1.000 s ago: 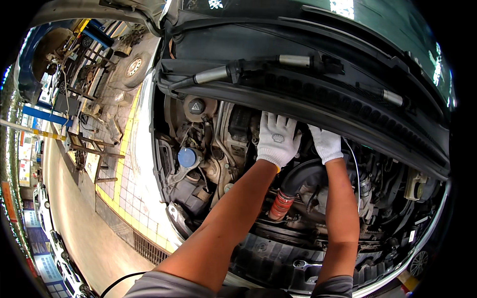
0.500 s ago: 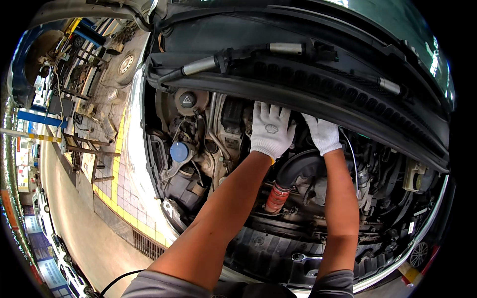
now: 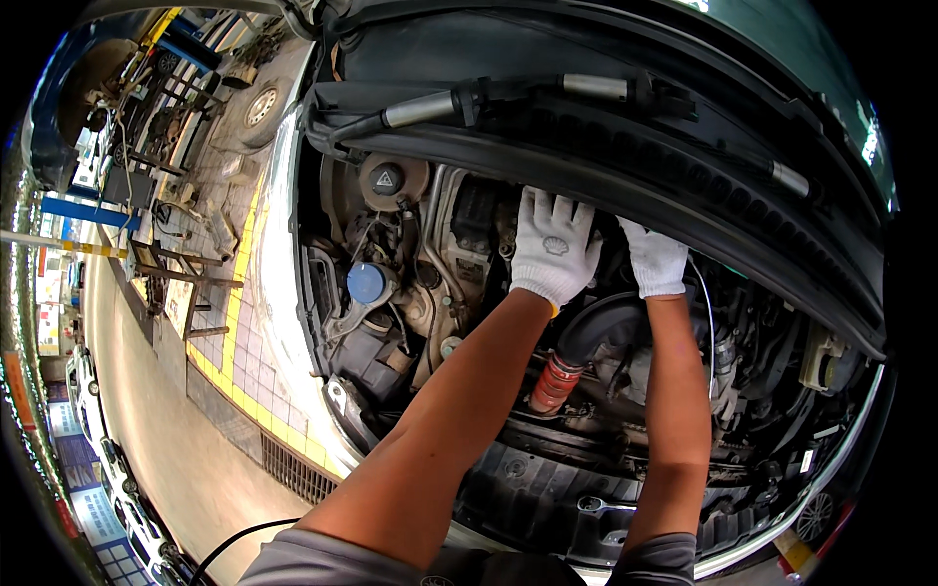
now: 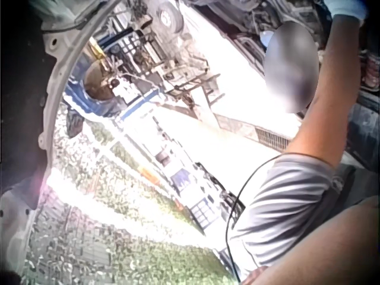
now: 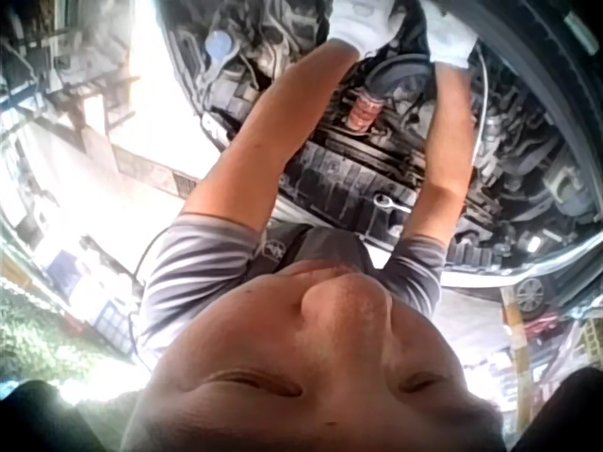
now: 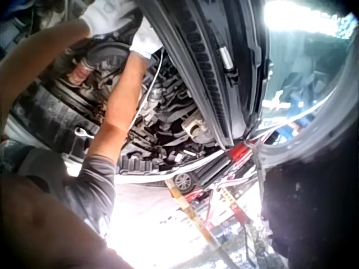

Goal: The person works on a car engine with the hood open, using a wrench to tighten bolts and adjusting hoses and components. They repeatedly reach into the engine bay, manipulate parts, and occasionally wipe surfaces with a cloth.

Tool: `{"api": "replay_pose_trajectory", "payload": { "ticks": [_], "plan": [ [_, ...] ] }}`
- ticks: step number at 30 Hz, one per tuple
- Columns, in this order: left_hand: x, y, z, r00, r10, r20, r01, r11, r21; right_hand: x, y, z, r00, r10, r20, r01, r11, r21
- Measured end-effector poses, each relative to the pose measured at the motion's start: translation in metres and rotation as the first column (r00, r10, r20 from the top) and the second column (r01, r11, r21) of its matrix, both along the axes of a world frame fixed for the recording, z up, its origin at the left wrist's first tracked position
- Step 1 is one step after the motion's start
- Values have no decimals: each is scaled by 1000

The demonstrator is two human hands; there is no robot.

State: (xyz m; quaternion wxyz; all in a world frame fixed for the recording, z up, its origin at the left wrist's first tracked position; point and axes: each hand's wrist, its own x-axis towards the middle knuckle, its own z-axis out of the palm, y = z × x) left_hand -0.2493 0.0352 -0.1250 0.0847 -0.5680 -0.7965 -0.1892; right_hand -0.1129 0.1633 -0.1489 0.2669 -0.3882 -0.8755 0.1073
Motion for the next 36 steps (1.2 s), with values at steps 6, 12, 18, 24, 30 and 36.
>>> {"api": "replay_pose_trajectory", "payload": {
  "ticks": [6, 12, 18, 24, 30, 36],
  "plan": [
    [-2, -2, 1, 1000, 8, 17, -8, 1000, -12, 7, -7, 23, 984, 148, -102, -163, 973, -163],
    [-1, 0, 1, 1000, 6, -4, -6, 1000, -21, 2, 2, 8, 999, 31, 6, -31, 998, -46],
    [-2, -1, 0, 1000, 7, -10, -7, 1000, -30, 10, 4, 19, 964, 149, 219, -184, 972, 148],
    [-1, -2, 0, 1000, 4, 12, -5, 1000, 11, 5, 8, 4, 983, 119, 140, -156, 944, 290],
    [-3, -4, 6, 996, -26, 83, 21, 998, 51, 0, 9, 29, 953, 104, 284, -68, 988, -135],
    [-1, -4, -3, 998, 3, 66, -3, 1000, -5, 4, 6, 17, 982, 142, 126, -152, 986, 69]
  ]
}}
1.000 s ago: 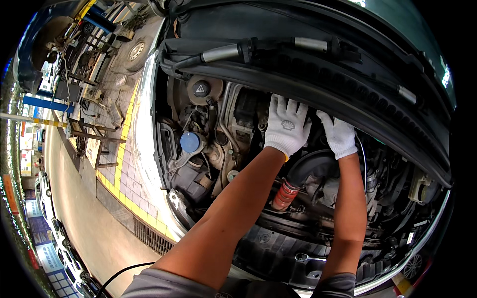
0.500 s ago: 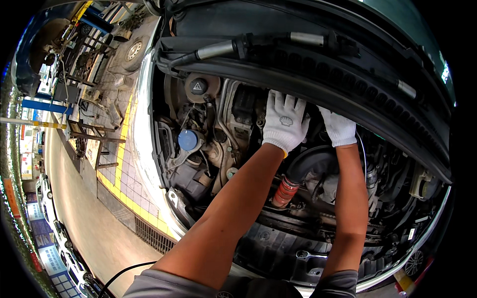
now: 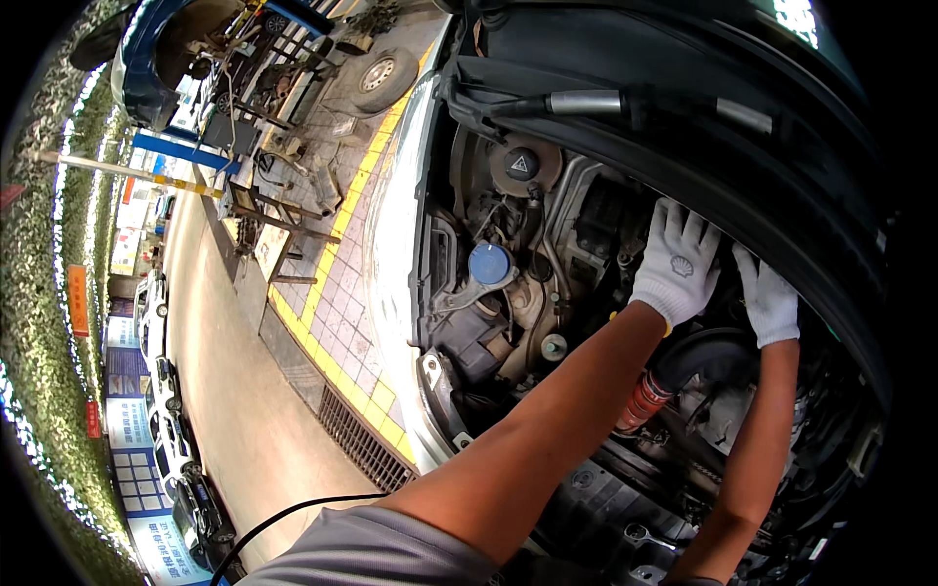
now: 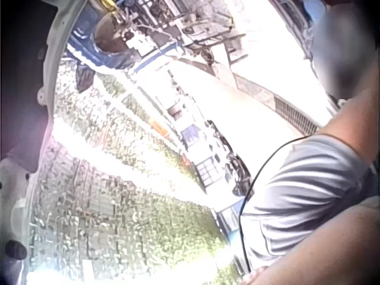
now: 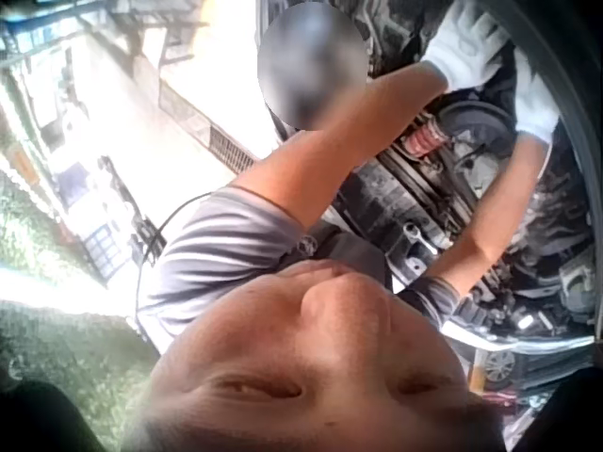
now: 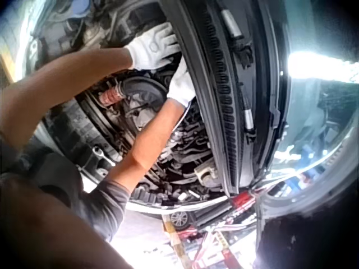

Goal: The person works on a car engine with the hood open, using a wrench to tighten bolts and adjusting hoses and components. They repeatedly reach into the engine bay, manipulate parts, and occasionally wipe surfaces with a cloth.

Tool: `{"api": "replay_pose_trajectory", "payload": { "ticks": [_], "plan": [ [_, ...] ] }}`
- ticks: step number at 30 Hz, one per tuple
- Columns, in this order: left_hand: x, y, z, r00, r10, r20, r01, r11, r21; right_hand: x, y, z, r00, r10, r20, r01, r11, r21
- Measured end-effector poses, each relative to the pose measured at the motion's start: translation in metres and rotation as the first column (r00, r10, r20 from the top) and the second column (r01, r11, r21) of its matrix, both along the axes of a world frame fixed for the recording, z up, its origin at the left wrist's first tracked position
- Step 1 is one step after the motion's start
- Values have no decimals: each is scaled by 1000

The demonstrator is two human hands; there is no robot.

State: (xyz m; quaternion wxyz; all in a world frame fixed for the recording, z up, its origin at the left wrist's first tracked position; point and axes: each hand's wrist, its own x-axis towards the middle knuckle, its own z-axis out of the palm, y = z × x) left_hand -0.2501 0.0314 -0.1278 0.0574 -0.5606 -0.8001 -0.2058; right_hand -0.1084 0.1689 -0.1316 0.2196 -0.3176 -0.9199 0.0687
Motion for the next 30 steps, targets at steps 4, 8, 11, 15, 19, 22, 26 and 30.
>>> {"api": "replay_pose_trajectory", "payload": {
  "ticks": [4, 8, 11, 15, 19, 22, 26, 30],
  "plan": [
    [0, 1, 4, 1000, -5, 19, 6, 999, -43, 2, 2, -3, 992, -14, 128, -5, 989, 148],
    [0, 2, 2, 1000, 0, 5, 0, 1000, -25, -2, 3, 8, 990, -5, 144, 8, 1000, -22],
    [1, 1, 6, 1000, -18, 11, 18, 1000, -4, 3, 3, 3, 983, 51, 174, -44, 998, -46],
    [-1, 1, 4, 1000, -19, -2, 19, 998, 58, 0, 5, 25, 946, 49, 321, 9, 984, -176],
    [1, 4, -3, 997, 28, -72, -28, 1000, -1, 0, 4, 38, 950, 65, 306, 6, 974, -228],
    [2, 6, -1, 997, 12, -72, -14, 1000, -28, -1, 7, 26, 976, 32, 214, 25, 966, -258],
    [0, 5, 1, 996, 15, -85, -16, 1000, -12, 0, 2, 25, 988, 0, 152, 23, 989, -147],
    [-2, 3, 1, 998, 5, -66, -4, 1000, 5, 1, 6, 26, 975, 83, 204, -56, 989, -136]
  ]
}}
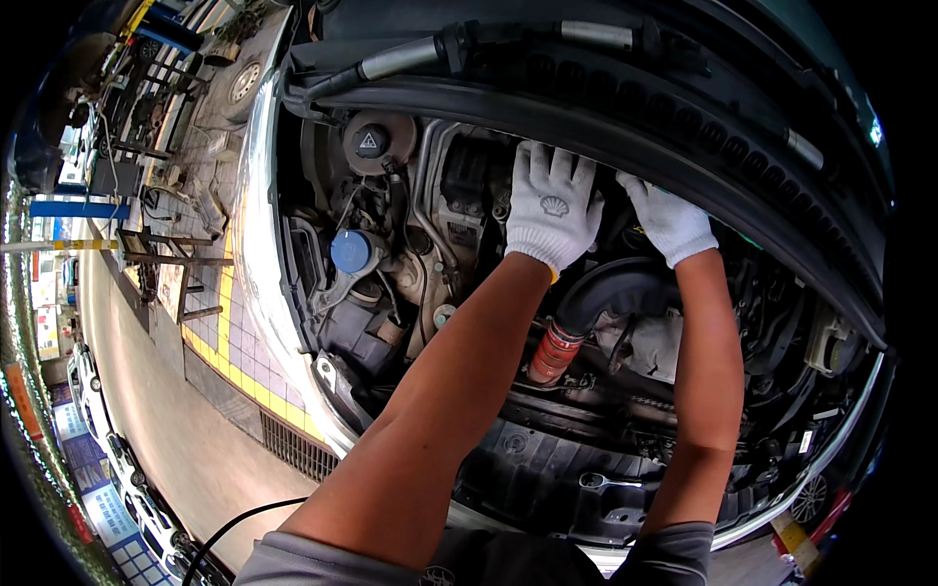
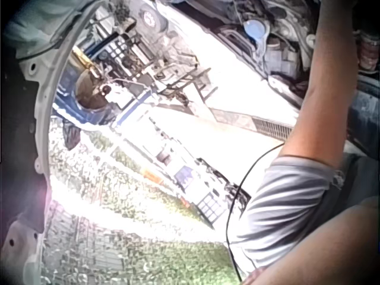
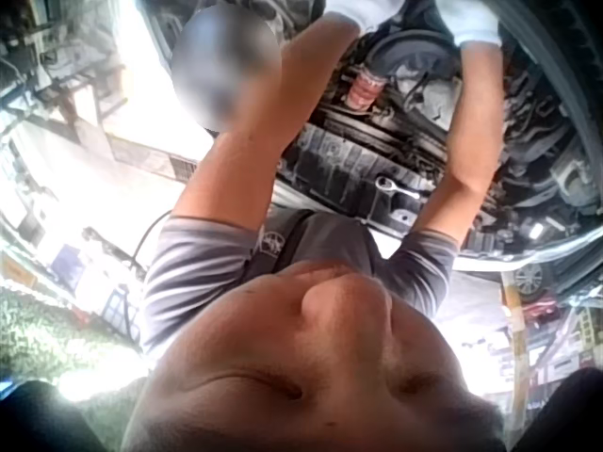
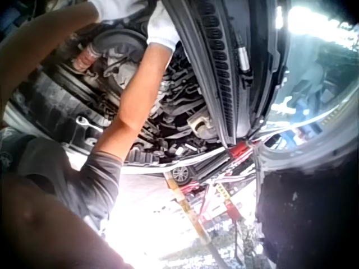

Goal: The person works on a car engine with the hood open, using a wrench to tighten bolts and adjusting hoses and components. They repeatedly reach into the engine bay, manipulate parts, and occasionally wipe surfaces with a cloth.

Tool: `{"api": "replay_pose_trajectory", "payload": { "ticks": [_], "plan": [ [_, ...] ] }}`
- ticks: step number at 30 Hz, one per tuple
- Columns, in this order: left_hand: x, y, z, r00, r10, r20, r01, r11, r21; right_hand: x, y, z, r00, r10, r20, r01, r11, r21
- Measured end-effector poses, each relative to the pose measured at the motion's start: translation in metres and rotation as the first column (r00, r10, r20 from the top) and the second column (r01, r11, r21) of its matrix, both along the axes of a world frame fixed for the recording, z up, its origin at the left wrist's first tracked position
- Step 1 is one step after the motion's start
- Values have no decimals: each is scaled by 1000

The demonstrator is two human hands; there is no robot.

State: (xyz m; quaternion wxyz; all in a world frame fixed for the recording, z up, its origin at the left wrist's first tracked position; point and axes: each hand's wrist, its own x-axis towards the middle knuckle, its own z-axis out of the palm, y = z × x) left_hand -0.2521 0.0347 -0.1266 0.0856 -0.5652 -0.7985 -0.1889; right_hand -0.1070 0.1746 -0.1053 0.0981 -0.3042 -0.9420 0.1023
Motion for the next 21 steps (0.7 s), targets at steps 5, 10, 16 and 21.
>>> {"api": "replay_pose_trajectory", "payload": {
  "ticks": [5, 10, 16, 21],
  "plan": [
    [1, 2, -2, 1000, 2, -17, -1, 1000, 29, -4, 1, -9, 995, -83, -57, 89, 989, 116],
    [-1, 0, -5, 999, -12, 44, 14, 999, -29, -5, -4, -1, 997, -72, 16, 71, 995, 67],
    [1, 1, -4, 999, -25, 44, 26, 1000, -8, -6, -8, -5, 996, -85, -33, 90, 973, 214],
    [0, 1, -4, 1000, -18, 22, 18, 1000, 0, -13, -2, -11, 982, -137, -129, 139, 990, 6]
  ]
}}
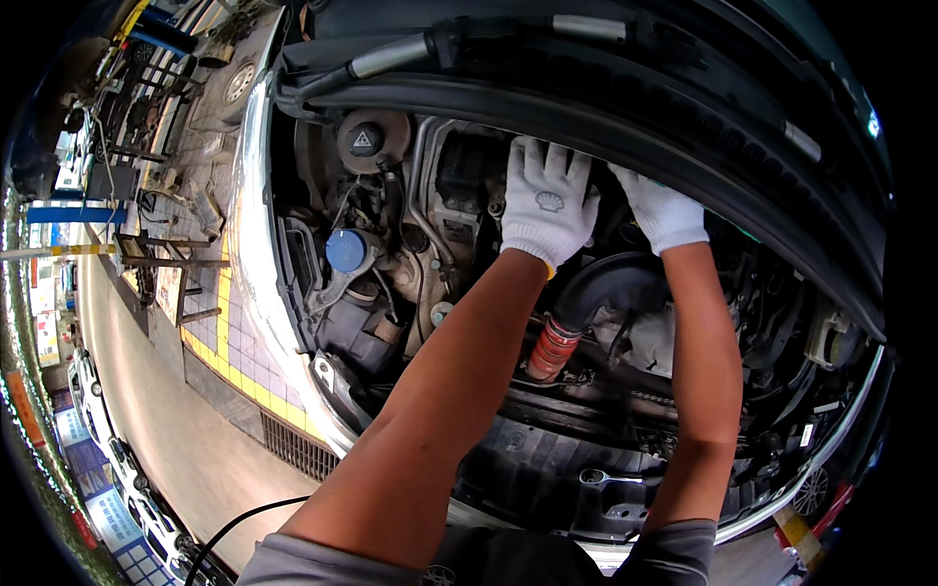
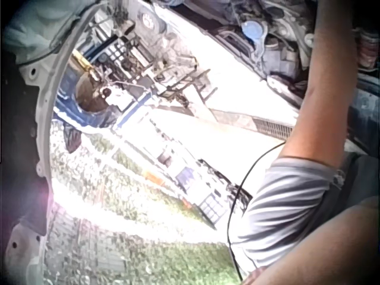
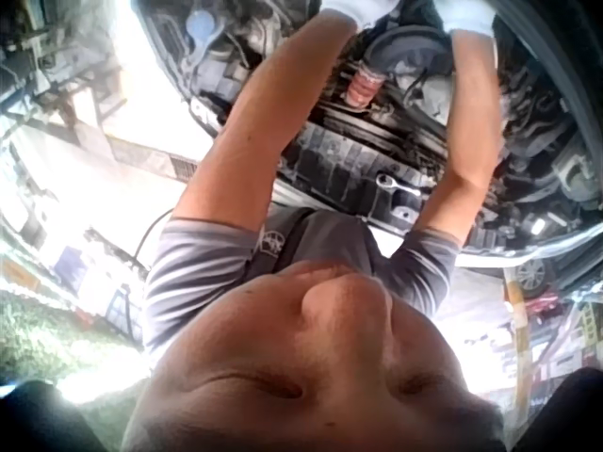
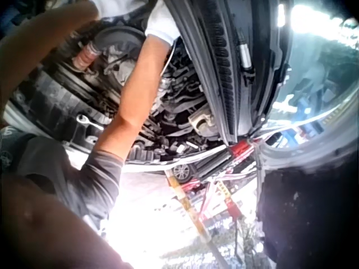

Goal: The person works on a car engine with the hood open, using a wrench to tighten bolts and adjusting hoses and components. They repeatedly reach into the engine bay, manipulate parts, and occasionally wipe surfaces with a cloth.

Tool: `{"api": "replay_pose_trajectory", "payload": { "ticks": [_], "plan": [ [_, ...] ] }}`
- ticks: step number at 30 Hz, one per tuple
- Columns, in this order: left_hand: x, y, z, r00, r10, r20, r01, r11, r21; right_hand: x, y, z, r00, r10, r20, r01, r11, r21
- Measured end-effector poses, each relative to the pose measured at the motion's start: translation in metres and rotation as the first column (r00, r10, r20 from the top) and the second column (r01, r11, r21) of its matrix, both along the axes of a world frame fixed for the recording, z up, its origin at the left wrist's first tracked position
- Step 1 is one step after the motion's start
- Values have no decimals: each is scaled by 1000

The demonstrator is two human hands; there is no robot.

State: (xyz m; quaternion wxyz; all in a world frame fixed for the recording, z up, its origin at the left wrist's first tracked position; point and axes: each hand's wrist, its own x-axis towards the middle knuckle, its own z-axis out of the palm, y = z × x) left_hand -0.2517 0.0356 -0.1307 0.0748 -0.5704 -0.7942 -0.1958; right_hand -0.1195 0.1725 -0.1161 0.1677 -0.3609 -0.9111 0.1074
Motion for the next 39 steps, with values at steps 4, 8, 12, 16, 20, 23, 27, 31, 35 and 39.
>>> {"api": "replay_pose_trajectory", "payload": {
  "ticks": [4, 8, 12, 16, 20, 23, 27, 31, 35, 39],
  "plan": [
    [1, 2, -1, 1000, 10, -19, -10, 1000, 6, 3, 0, 8, 997, 22, 68, -24, 999, 32],
    [1, 1, 1, 1000, 6, -17, -7, 999, -32, 2, 1, 10, 993, 31, 111, -30, 999, -11],
    [1, -2, 3, 998, 35, -50, -38, 998, -56, 2, -6, 17, 994, 13, 112, -11, 1000, -19],
    [3, 2, 4, 998, 31, -61, -35, 998, -60, 7, 0, 4, 989, 66, 129, -82, 989, 120],
    [4, 1, -1, 999, 20, -46, -22, 999, -41, -3, 1, 12, 989, -37, 146, 46, 997, -63],
    [0, 0, 2, 1000, 22, -19, -24, 998, -61, -1, -9, 24, 973, 16, 231, -27, 999, 42],
    [2, 3, 3, 1000, 8, -14, -9, 998, -57, -1, -2, 11, 994, -40, 99, 47, 997, -66],
    [0, 0, 1, 998, 41, -50, -44, 997, -60, -3, -13, 25, 995, -47, 86, 49, 999, -11],
    [1, 0, 3, 998, 28, -51, -32, 997, -74, 4, 1, 1, 998, 18, 66, -24, 996, 88],
    [1, 0, 2, 998, 36, -46, -39, 997, -74, -2, -7, 10, 997, -77, 30, 74, 994, 86]
  ]
}}
